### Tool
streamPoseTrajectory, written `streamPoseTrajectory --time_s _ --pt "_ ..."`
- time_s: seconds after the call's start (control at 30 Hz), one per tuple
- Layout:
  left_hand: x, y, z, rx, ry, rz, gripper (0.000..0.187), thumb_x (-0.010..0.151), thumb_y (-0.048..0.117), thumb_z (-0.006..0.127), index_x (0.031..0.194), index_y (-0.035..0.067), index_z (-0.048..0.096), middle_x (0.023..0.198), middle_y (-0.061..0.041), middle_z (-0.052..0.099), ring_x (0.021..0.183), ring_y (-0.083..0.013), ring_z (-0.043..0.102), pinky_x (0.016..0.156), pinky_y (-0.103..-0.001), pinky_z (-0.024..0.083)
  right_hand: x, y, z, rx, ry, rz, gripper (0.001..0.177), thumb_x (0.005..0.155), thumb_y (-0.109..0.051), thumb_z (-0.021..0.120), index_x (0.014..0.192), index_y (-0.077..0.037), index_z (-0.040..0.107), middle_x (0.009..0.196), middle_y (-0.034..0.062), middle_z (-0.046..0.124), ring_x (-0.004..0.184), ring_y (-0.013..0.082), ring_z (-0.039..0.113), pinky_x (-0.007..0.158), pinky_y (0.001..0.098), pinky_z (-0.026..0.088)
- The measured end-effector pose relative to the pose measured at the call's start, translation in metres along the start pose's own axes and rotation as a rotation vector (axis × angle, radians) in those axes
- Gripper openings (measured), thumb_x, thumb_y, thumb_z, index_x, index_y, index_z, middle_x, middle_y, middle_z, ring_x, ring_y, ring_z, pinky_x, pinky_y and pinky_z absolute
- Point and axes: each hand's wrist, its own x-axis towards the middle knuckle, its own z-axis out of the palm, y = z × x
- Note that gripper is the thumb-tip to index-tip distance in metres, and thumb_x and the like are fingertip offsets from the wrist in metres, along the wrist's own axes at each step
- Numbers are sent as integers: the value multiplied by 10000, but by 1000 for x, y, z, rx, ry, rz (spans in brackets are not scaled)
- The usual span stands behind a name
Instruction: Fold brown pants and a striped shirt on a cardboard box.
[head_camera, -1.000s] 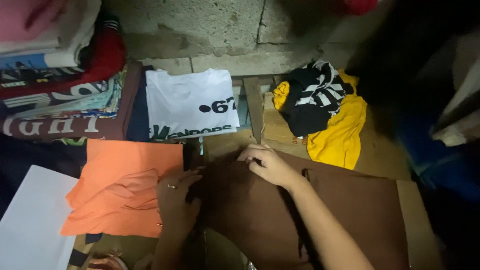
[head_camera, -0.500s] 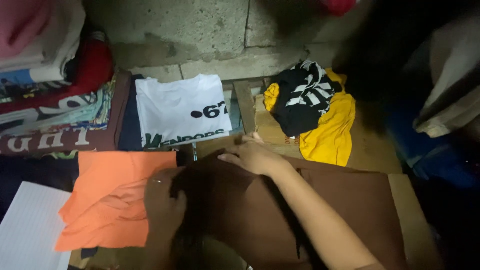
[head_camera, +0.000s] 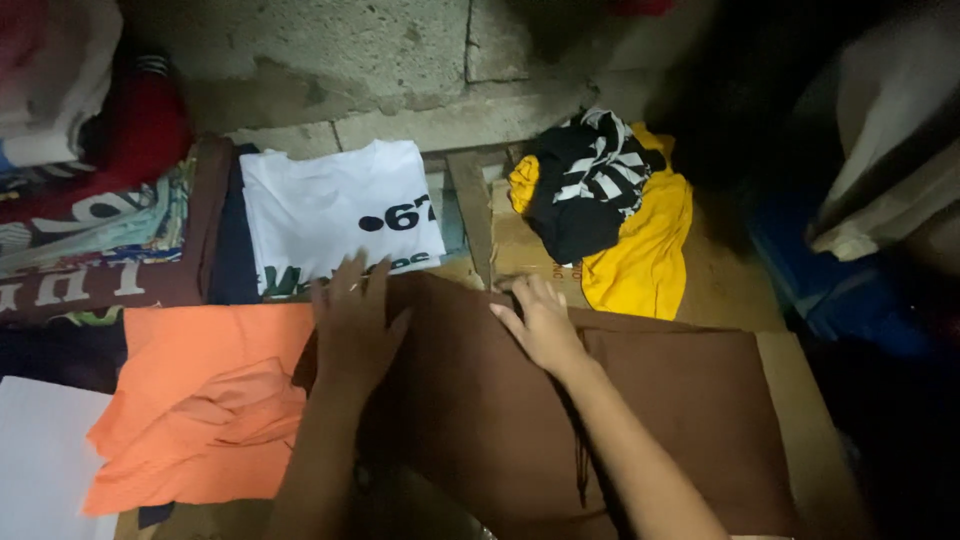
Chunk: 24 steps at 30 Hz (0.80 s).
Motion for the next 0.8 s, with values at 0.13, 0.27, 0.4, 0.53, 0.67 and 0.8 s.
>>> streamPoseTrajectory --time_s 0.13,0.27,0.4,0.53,0.67,0.8 --pt "14 -13 42 41 211 229 474 866 443 715 1166 76 722 1262 -179 686 1247 -375 583 1106 -661 303 -7 10 12 -123 23 -22 333 952 -337 681 1094 -37 662 1128 171 589 1086 382 537 932 475 414" --pt "13 -41 75 391 -29 96 474 964 563 661 1073 107 737 1140 -149 705 1124 -323 607 1141 -624 315 -7 11 11 -177 22 0 337 936 -314 702 1107 -26 659 1133 173 585 1068 372 541 926 470 420" --pt "10 -33 71 308 -13 54 372 933 491 724 985 123 713 1007 -72 671 1054 -284 615 1242 -627 288 -9 14 10 -148 27 40 331 935 -320 713 1087 -31 660 1136 161 591 1098 376 539 919 471 416" --pt "13 -26 41 76 158 175 330 867 399 808 938 111 664 921 -61 633 945 -306 605 1154 -600 335 -9 9 6 -77 70 -24 343 927 -306 716 1142 -44 663 1146 153 595 1100 365 545 927 460 416" --pt "22 -27 13 -141 -86 150 445 798 413 863 734 92 561 729 -70 597 845 -319 603 947 -492 460 -7 6 8 -63 48 -86 367 922 -311 725 1153 -36 650 1150 156 591 1100 363 539 953 455 413" --pt "30 -47 23 -205 -299 173 481 863 457 827 793 70 550 787 -111 603 841 -351 618 804 -482 511 -9 4 14 -98 57 -84 353 916 -320 730 1115 -41 646 1165 161 590 1125 362 537 961 452 406"
